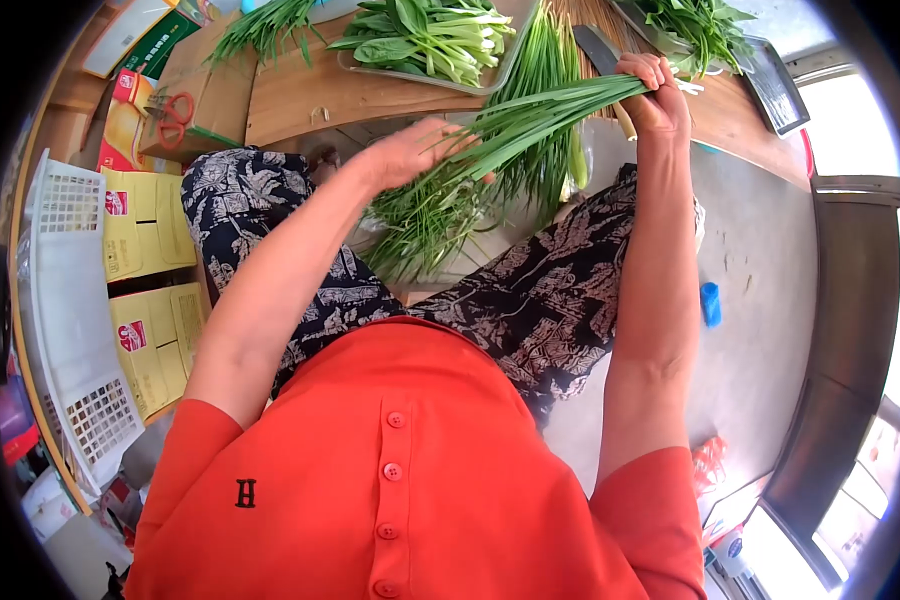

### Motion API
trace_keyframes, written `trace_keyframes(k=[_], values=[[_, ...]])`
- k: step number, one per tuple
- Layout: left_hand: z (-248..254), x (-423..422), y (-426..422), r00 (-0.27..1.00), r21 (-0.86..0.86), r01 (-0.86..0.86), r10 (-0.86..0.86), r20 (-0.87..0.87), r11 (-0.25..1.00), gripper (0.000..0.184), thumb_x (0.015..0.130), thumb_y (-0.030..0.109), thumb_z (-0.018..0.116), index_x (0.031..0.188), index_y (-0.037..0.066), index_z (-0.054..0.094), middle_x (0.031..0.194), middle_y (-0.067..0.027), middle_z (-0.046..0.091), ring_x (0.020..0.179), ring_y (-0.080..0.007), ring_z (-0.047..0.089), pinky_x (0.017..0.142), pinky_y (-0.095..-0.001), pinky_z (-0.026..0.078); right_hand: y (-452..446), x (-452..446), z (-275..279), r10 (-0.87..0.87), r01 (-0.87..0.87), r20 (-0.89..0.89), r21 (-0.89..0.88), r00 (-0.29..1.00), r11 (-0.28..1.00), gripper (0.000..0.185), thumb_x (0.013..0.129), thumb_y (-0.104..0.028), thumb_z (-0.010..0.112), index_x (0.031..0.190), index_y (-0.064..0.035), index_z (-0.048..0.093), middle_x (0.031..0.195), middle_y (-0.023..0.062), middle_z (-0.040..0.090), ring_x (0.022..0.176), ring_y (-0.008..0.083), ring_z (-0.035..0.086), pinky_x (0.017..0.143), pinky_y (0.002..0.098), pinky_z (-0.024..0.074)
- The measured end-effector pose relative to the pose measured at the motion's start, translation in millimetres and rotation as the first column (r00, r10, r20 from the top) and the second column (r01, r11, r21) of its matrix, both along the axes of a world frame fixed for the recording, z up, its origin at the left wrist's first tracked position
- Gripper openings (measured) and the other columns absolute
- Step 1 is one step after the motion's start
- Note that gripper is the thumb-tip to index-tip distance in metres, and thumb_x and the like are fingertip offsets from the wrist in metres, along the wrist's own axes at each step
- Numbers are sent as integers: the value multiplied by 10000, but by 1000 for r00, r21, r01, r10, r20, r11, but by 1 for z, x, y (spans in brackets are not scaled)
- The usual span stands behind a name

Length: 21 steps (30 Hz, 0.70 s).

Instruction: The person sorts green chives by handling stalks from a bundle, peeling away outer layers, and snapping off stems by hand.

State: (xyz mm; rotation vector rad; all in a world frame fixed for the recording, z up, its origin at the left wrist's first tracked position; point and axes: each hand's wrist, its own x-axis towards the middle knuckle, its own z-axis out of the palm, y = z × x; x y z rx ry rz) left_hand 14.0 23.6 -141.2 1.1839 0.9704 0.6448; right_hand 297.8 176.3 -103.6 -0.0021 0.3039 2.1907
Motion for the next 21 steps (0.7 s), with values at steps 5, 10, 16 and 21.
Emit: trace_keyframes(k=[5, 10, 16, 21], values=[[-32, 6, -14, 877, -281, 244, -88, 472, 928, 414, 955, 361, 477, 1063, -26, 579, 972, -161, 647, 828, -238, 650, 796, -368, 526, -2, 3, 2, 0, -1, 21, 47, 1000, 999, 263, 929, -166, 475, 701, -55, 406, 536, 0, 307, 498, 133, 306, 522, 270, 342], [-19, -18, -22, 861, -368, 148, 63, 505, 918, 377, 962, 323, 473, 1073, -23, 573, 950, -149, 659, 668, -170, 630, 658, -312, 548, 1, 8, 0, 30, -32, 16, 89, 999, 996, 268, 920, -157, 476, 684, -58, 395, 537, 3, 309, 507, 139, 313, 532, 276, 345], [-5, -25, -32, 907, -377, 165, 10, 421, 911, 478, 987, 372, 396, 1140, -56, 543, 908, -119, 654, 617, -141, 593, 601, -288, 514, -1, 8, -3, 7, -10, 40, 99, 999, 995, 280, 882, -126, 496, 641, -75, 364, 537, 9, 308, 522, 156, 322, 541, 287, 350], [6, -32, -47, 943, -340, 126, -6, 332, 932, 514, 989, 396, 383, 1174, -59, 536, 793, -44, 605, 586, -102, 532, 594, -253, 489, 3, 10, -3, 14, -21, 56, 121, 998, 992, 326, 920, -190, 485, 642, -74, 360, 525, 7, 294, 517, 156, 315, 544, 290, 349]])
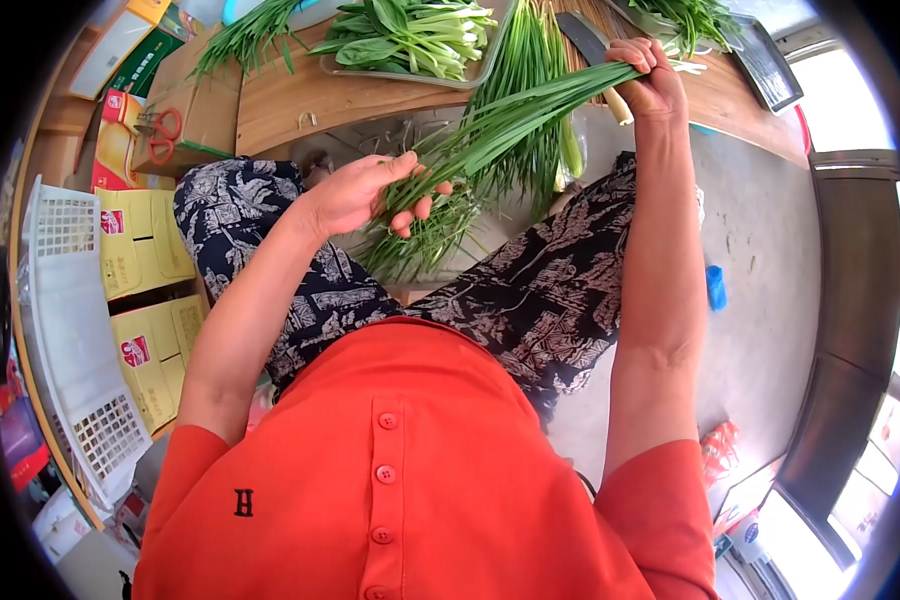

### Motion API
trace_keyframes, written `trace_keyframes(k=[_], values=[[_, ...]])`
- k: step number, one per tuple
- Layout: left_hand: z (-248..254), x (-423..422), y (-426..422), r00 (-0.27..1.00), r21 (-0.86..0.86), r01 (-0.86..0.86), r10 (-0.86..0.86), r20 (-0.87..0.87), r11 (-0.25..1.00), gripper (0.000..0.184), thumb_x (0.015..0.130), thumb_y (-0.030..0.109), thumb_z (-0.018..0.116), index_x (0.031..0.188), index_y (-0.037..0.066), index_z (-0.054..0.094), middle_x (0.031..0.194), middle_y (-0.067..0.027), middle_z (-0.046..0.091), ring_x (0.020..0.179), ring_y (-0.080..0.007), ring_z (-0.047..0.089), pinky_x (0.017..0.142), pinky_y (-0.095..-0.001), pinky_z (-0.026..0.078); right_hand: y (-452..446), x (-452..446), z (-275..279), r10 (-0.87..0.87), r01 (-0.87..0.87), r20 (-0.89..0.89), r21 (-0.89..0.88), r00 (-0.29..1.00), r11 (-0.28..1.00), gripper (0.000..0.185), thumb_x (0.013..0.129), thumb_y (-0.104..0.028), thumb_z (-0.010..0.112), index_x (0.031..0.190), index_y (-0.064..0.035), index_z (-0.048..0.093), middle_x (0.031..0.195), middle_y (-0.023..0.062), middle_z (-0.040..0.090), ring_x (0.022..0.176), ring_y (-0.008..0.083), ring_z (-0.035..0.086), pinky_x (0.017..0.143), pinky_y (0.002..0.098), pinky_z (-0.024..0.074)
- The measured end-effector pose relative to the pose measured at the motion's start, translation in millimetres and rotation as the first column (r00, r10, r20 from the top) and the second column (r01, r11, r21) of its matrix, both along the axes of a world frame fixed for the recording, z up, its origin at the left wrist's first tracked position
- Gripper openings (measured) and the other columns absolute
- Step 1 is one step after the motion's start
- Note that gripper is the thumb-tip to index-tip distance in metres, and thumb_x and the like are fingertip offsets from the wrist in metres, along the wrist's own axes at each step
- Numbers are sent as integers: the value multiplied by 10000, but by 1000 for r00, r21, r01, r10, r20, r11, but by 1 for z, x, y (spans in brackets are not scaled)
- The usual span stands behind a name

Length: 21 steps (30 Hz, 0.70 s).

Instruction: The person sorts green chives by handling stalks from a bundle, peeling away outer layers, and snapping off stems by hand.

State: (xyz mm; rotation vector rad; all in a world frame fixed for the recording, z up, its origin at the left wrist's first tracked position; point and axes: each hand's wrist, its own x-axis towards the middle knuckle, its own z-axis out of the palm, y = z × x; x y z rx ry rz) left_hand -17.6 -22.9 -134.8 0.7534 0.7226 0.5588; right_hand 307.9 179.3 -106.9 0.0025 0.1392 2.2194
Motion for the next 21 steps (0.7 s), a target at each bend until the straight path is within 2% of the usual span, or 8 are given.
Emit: trace_keyframes(k=[5, 9, 11, 13, 15, 17, 19, 21], values=[[9, 7, -7, 986, 143, -24, 46, -158, 989, 461, 981, 385, 422, 1109, -23, 593, 698, 33, 504, 546, -44, 420, 523, -202, 418, -2, -1, 1, -35, 35, 34, 8, 999, 999, 368, 959, -246, 433, 642, -76, 352, 522, 5, 289, 512, 151, 309, 545, 293, 349], [11, 14, -15, 935, 264, 51, 47, -352, 963, 349, 972, 315, 457, 875, 14, 604, 591, 64, 379, 535, -27, 357, 473, -189, 314, -1, -1, -2, -80, 80, 91, 10, 993, 997, 399, 981, -281, 398, 641, -78, 346, 515, 1, 279, 500, 147, 306, 515, 283, 343], [-3, 17, -21, 863, 522, -31, 287, -417, 852, 330, 969, 329, 475, 810, 47, 542, 619, 79, 328, 523, -26, 309, 458, -175, 248, -1, 1, -4, -79, 79, 97, 10, 992, 997, 403, 983, -285, 391, 640, -79, 345, 515, -1, 274, 498, 144, 305, 511, 281, 341], [-7, 24, -30, 855, 527, -134, 367, -366, 839, 330, 973, 330, 470, 767, 73, 479, 609, 80, 302, 518, -28, 291, 452, -183, 221, -1, 0, -5, -75, 73, 102, 19, 992, 997, 411, 987, -294, 375, 637, -81, 343, 515, -5, 265, 493, 139, 302, 504, 278, 336], [-9, 32, -37, 844, 258, -511, 535, -28, 820, 322, 978, 337, 460, 780, 84, 467, 604, 77, 295, 505, -30, 274, 445, -186, 215, -2, -3, -8, -83, 81, 124, 21, 989, 996, 413, 990, -297, 365, 637, -83, 345, 514, -8, 264, 494, 136, 301, 503, 274, 334], [-11, 35, -38, 804, 153, -590, 594, 27, 793, 321, 981, 341, 449, 770, 100, 446, 601, 73, 295, 491, -37, 264, 434, -189, 216, -4, -4, -9, -95, 92, 146, 24, 985, 995, 416, 993, -300, 354, 637, -84, 347, 514, -11, 263, 495, 133, 301, 502, 271, 333], [-19, 32, -38, 608, -42, -779, 771, 189, 625, 327, 984, 345, 438, 753, 113, 439, 607, 66, 310, 485, -42, 266, 421, -193, 225, -2, -3, -10, -130, 127, 54, 55, 990, 990, 412, 996, -296, 342, 641, -87, 353, 512, -16, 277, 493, 126, 303, 501, 265, 332], [-26, 11, -41, 527, -36, -844, 841, 125, 535, 326, 990, 329, 417, 735, 128, 439, 586, 66, 320, 469, -43, 301, 397, -199, 246, 1, 10, -6, -127, 124, 33, 70, 991, 990, 405, 991, -279, 351, 630, -94, 346, 509, -15, 303, 485, 121, 308, 501, 267, 337]])
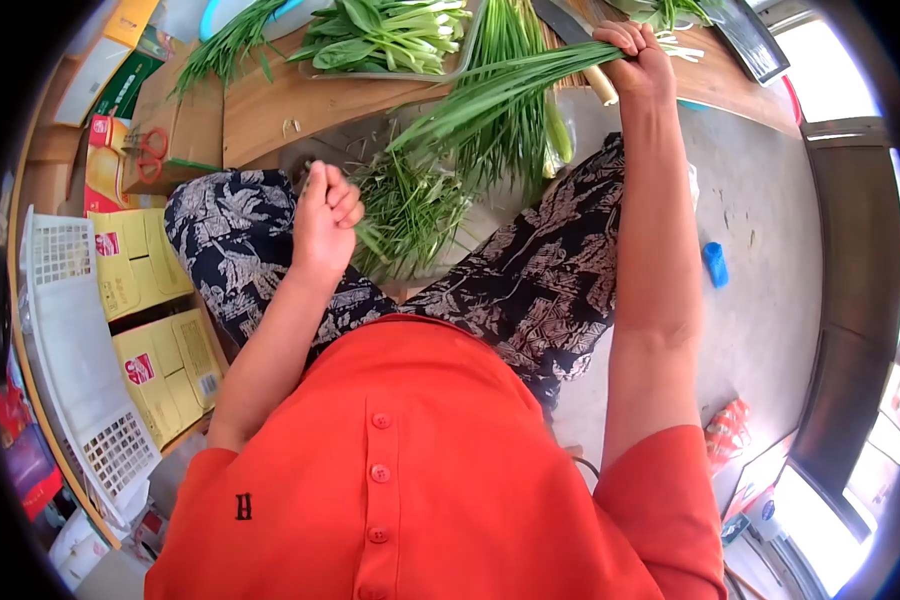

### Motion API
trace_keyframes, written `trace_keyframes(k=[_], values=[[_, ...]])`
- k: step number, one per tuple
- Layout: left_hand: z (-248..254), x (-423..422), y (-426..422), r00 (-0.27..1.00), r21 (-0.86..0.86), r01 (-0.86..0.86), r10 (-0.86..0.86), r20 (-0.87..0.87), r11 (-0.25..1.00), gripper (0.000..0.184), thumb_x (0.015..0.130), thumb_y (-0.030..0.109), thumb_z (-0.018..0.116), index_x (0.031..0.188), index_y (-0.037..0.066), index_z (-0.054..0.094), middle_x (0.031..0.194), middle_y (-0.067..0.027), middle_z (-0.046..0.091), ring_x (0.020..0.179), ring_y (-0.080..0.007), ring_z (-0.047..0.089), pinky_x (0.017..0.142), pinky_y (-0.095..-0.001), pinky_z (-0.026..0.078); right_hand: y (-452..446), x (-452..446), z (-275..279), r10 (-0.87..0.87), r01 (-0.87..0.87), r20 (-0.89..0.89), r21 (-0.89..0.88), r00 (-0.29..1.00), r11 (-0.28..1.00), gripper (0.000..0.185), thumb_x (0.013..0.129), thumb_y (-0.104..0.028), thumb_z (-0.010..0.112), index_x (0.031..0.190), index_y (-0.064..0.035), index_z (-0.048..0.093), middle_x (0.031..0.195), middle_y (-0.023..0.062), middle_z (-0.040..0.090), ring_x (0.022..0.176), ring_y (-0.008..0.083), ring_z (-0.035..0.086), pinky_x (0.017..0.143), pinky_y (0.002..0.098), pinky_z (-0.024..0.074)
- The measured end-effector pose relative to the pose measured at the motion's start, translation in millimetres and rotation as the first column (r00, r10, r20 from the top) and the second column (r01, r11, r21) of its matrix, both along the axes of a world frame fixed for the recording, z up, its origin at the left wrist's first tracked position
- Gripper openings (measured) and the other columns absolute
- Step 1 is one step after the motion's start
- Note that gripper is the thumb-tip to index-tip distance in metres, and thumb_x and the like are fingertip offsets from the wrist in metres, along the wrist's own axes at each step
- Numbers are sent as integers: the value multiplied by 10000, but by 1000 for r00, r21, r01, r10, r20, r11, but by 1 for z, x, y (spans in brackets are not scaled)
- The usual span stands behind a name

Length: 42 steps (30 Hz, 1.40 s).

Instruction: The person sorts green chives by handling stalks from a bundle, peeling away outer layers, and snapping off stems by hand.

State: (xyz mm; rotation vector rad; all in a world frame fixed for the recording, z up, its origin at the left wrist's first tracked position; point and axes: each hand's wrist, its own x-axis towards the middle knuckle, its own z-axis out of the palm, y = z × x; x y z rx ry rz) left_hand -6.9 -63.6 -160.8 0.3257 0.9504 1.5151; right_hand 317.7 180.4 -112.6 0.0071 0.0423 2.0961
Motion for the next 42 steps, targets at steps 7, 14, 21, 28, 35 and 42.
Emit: trace_keyframes(k=[7, 14, 21, 28, 35, 42], values=[[-24, 41, 42, 909, 29, 261, -235, -344, 965, 295, 977, 329, 440, 874, 74, 546, 1016, -150, 662, 915, -177, 633, 785, -318, 483, -2, -13, 0, 18, -27, -109, -83, 994, 996, 416, 984, -295, 375, 623, -97, 320, 523, -2, 267, 507, 142, 296, 506, 283, 321], [-37, 101, 41, 889, 34, 455, -456, 46, 890, 317, 971, 340, 452, 946, 46, 569, 969, -150, 664, 881, -230, 651, 810, -352, 489, 0, -15, 2, -73, 67, -53, -116, 996, 991, 379, 936, -198, 426, 586, -101, 316, 514, 9, 283, 491, 134, 296, 485, 264, 314], [5, 83, 31, 787, 60, 594, -595, 160, 802, 367, 979, 375, 428, 1006, 28, 546, 807, -47, 579, 606, -117, 490, 683, -307, 463, 15, -3, -14, -114, 115, 19, -60, 993, 992, 371, 964, -305, 401, 664, -89, 366, 523, 1, 288, 481, 136, 304, 484, 272, 339], [12, 83, 15, 780, -20, 625, -626, -21, 780, 289, 991, 331, 414, 839, 99, 495, 593, 75, 346, 469, -43, 280, 424, -200, 226, 9, -5, -11, -55, 55, 1, 57, 998, 997, 446, 996, -308, 333, 603, -102, 300, 501, -18, 240, 484, 128, 285, 497, 270, 320], [-31, 32, 5, 971, -204, 131, -85, 223, 970, 281, 977, 364, 433, 803, 150, 484, 569, 60, 333, 458, -78, 290, 424, -231, 250, -1, -12, -5, -99, 100, -9, 107, 995, 989, 391, 1006, -308, 344, 678, -98, 370, 505, -30, 258, 457, 101, 263, 478, 269, 304], [83, -97, 72, 964, -75, 122, -136, -228, 990, 361, 925, 412, 529, 1032, 68, 551, 552, 78, 339, 423, -35, 277, 374, -196, 203, -17, -18, 7, -131, 105, 228, 122, 965, 987, 284, 989, -254, 427, 785, -58, 455, 559, -33, 279, 500, 92, 279, 495, 244, 322]])
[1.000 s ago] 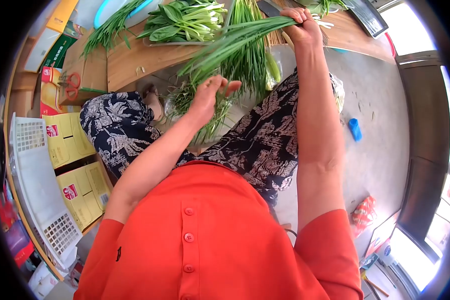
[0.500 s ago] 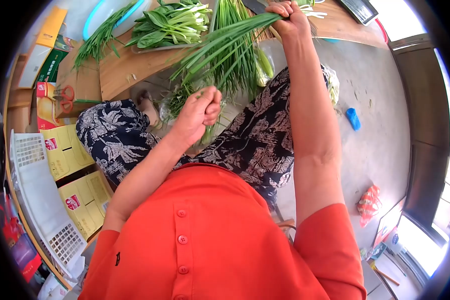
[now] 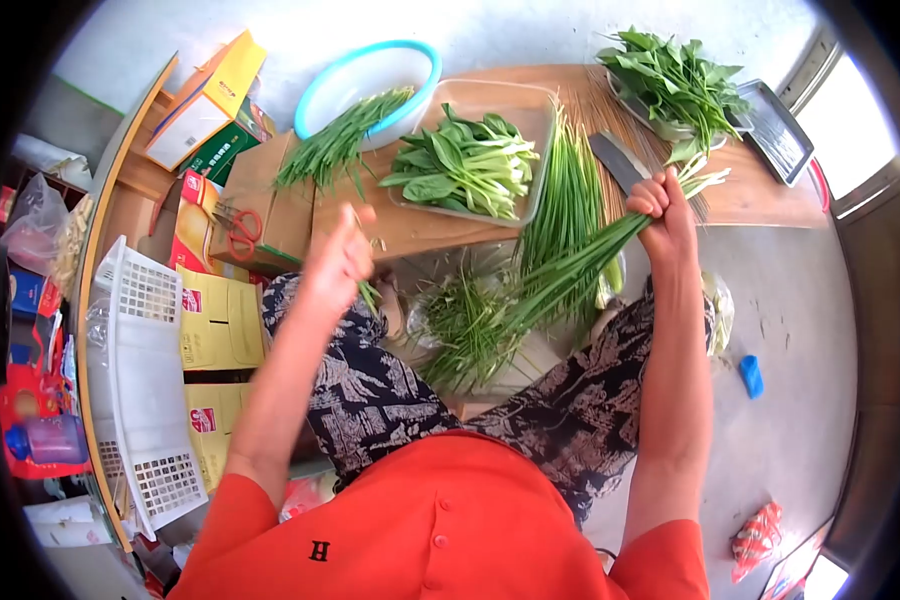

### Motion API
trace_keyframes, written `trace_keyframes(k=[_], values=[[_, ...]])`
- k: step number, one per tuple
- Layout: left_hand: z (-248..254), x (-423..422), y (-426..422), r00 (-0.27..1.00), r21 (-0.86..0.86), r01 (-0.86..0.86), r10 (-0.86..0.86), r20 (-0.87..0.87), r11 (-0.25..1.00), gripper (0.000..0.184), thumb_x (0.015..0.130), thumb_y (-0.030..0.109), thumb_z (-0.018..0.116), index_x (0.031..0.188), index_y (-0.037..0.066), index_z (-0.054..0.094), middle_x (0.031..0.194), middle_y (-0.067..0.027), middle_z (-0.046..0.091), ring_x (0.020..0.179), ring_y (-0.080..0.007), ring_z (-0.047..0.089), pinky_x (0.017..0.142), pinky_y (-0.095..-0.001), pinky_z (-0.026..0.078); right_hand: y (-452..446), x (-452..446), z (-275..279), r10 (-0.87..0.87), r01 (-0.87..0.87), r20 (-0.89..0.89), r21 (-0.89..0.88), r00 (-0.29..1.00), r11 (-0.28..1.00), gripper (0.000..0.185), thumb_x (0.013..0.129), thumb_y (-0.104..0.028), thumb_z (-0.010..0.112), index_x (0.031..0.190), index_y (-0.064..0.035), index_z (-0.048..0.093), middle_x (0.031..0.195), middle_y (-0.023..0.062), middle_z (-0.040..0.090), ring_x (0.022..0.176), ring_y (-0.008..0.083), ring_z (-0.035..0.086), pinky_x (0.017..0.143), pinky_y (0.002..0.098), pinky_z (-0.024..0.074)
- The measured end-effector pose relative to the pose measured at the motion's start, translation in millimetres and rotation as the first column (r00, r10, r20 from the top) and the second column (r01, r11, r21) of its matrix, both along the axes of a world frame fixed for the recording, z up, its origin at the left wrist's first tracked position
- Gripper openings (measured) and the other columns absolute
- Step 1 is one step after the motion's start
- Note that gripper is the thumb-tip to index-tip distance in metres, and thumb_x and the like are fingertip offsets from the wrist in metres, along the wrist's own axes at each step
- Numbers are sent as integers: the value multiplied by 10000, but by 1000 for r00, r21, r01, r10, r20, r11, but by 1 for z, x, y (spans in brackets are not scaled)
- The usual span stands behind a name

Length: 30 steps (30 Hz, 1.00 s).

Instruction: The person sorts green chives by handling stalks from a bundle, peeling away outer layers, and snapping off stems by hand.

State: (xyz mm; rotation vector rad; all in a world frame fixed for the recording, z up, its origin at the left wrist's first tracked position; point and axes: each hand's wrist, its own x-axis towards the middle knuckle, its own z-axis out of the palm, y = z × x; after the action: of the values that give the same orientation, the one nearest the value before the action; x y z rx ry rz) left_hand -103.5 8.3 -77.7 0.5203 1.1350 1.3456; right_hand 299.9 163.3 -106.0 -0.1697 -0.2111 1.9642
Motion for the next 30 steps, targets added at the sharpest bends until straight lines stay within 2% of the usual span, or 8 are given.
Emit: trace_keyframes(k=[4, 10, 15, 18, 23, 25, 28, 30], values=[[65, -71, 109, 962, 85, 22, 2, -275, 996, 422, 929, 394, 536, 1123, 20, 516, 574, 69, 362, 422, -34, 291, 375, -189, 222, -4, -16, 3, 67, -64, 107, -32, 992, 997, 264, 988, -254, 437, 812, -59, 465, 560, -37, 288, 487, 81, 281, 475, 225, 316], [96, -76, 164, 954, -45, 148, -155, -257, 988, 317, 950, 348, 516, 1065, 53, 530, 600, 66, 382, 453, -31, 325, 398, -183, 247, -1, -17, 10, 95, -79, 177, -94, 980, 992, 267, 987, -261, 442, 793, -77, 449, 566, -46, 266, 482, 77, 257, 458, 231, 281], [-10, 16, 68, 743, -306, 604, -659, -118, 736, 218, 939, 289, 543, 898, 75, 534, 603, 78, 385, 473, -28, 331, 403, -187, 246, 14, -5, -5, 213, -219, 147, 28, 966, 975, 273, 988, -218, 430, 750, -86, 411, 574, -45, 242, 491, 80, 247, 483, 241, 291], [-90, 55, 22, 631, -521, 624, -769, -103, 582, 193, 875, 246, 628, 889, 70, 549, 601, 54, 395, 466, -51, 345, 408, -213, 247, 13, -3, -4, 198, -230, 276, 87, 940, 969, 239, 993, -206, 421, 821, -42, 448, 566, -42, 287, 507, 78, 290, 502, 226, 332], [-206, 61, 17, 575, -515, 631, -795, -190, 580, 323, 876, 296, 614, 1024, 13, 568, 754, -66, 590, 626, -169, 554, 561, -294, 438, 0, -12, 1, 83, -72, 368, -43, 926, 996, 239, 985, -250, 444, 821, -82, 487, 546, -43, 315, 457, 77, 288, 445, 235, 323], [-217, 62, 21, 105, -531, 451, -633, -767, 718, 540, 881, 364, 576, 1233, -39, 500, 1056, -210, 634, 990, -318, 604, 870, -354, 454, 1, -13, -1, 104, -92, 355, -51, 929, 994, 245, 986, -259, 441, 824, -82, 485, 544, -40, 317, 457, 80, 296, 448, 236, 329], [-184, 61, 23, -62, -539, 474, -585, -809, 696, 632, 874, 402, 553, 1319, -31, 436, 1251, -242, 537, 1213, -370, 471, 1023, -362, 349, 2, -17, -10, 176, -183, 306, -5, 936, 983, 251, 988, -250, 435, 830, -59, 474, 552, -42, 302, 479, 77, 296, 469, 231, 331], [-151, 74, 22, 207, -272, 537, -438, -875, 798, 490, 892, 356, 541, 1233, 4, 538, 1224, -180, 576, 1154, -317, 535, 975, -341, 399, 6, -22, -13, 222, -250, 335, 43, 916, 967, 265, 963, -263, 491, 783, -70, 479, 552, -53, 278, 488, 71, 296, 488, 237, 351]])
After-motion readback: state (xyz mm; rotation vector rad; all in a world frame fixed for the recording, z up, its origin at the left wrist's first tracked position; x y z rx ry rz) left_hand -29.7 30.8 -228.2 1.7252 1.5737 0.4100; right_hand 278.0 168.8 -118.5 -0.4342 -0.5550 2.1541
